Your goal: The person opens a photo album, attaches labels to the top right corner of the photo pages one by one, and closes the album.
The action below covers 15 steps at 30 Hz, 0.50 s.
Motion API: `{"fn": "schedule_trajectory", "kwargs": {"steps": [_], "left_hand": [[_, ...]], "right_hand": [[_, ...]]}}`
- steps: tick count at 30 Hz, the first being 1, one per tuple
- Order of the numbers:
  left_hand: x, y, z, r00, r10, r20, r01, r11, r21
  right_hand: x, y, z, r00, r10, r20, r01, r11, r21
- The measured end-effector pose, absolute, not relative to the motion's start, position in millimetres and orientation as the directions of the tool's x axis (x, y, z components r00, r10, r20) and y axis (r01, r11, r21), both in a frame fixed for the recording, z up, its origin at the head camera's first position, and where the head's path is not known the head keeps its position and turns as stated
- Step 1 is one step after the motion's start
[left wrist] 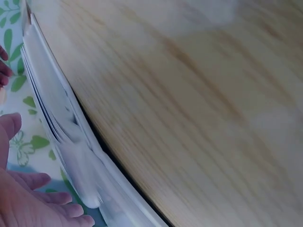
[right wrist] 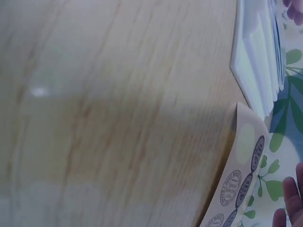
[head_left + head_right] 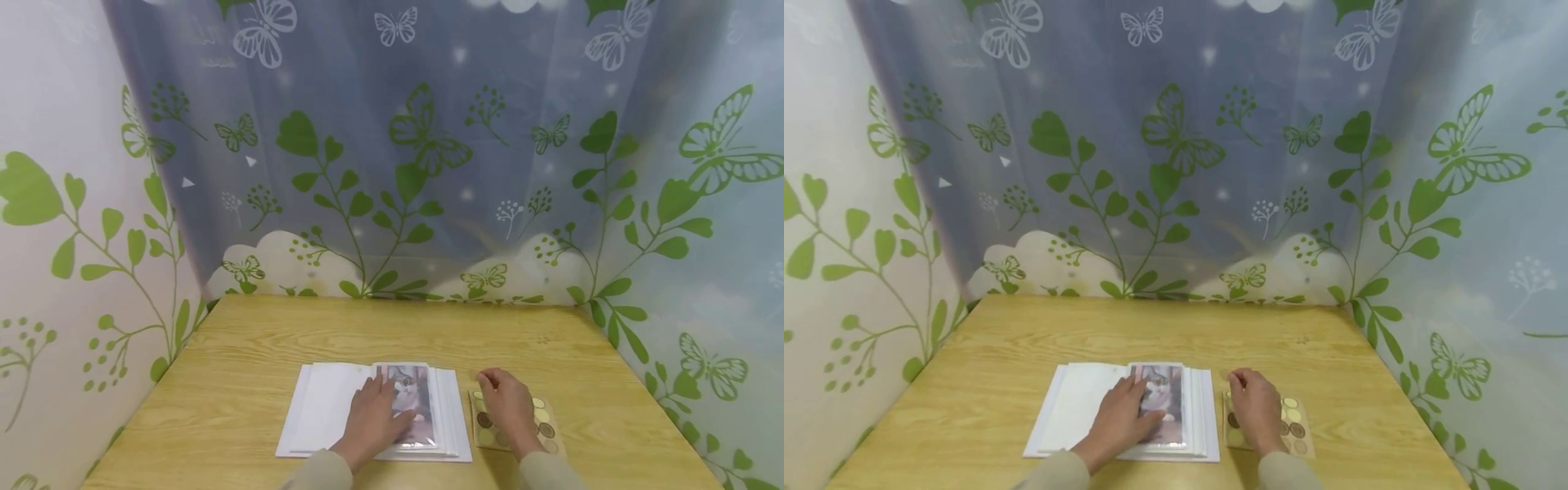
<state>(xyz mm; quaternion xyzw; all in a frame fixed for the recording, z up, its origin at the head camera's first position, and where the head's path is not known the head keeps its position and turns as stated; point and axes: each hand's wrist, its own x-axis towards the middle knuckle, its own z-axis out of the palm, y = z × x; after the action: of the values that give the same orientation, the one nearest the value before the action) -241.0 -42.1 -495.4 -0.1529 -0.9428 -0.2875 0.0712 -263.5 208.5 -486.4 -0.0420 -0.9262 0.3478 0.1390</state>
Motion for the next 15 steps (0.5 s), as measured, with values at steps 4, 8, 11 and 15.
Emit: {"fn": "schedule_trajectory", "kwargs": {"steps": [4,8,11,15], "left_hand": [[-240.1,-49.8,-497.5,-0.952,0.247,0.181,0.306,0.812,0.497],[-237.3,-52.9,-499.3,-0.953,0.259,0.155,0.302,0.818,0.49],[-235.6,-53.0,-501.6,-0.951,0.264,0.161,0.309,0.828,0.467],[-237.3,-52.0,-505.3,-0.954,0.243,0.175,0.297,0.848,0.439]], "right_hand": [[-267.3,202.4,-487.7,-0.959,0.139,0.245,-0.054,0.762,-0.645],[-271.3,198.1,-489.2,-0.958,0.105,0.266,-0.088,0.778,-0.623],[-274.7,196.3,-491.7,-0.952,0.081,0.295,-0.116,0.797,-0.593],[-279.7,192.8,-494.3,-0.938,0.037,0.345,-0.164,0.828,-0.536]]}}
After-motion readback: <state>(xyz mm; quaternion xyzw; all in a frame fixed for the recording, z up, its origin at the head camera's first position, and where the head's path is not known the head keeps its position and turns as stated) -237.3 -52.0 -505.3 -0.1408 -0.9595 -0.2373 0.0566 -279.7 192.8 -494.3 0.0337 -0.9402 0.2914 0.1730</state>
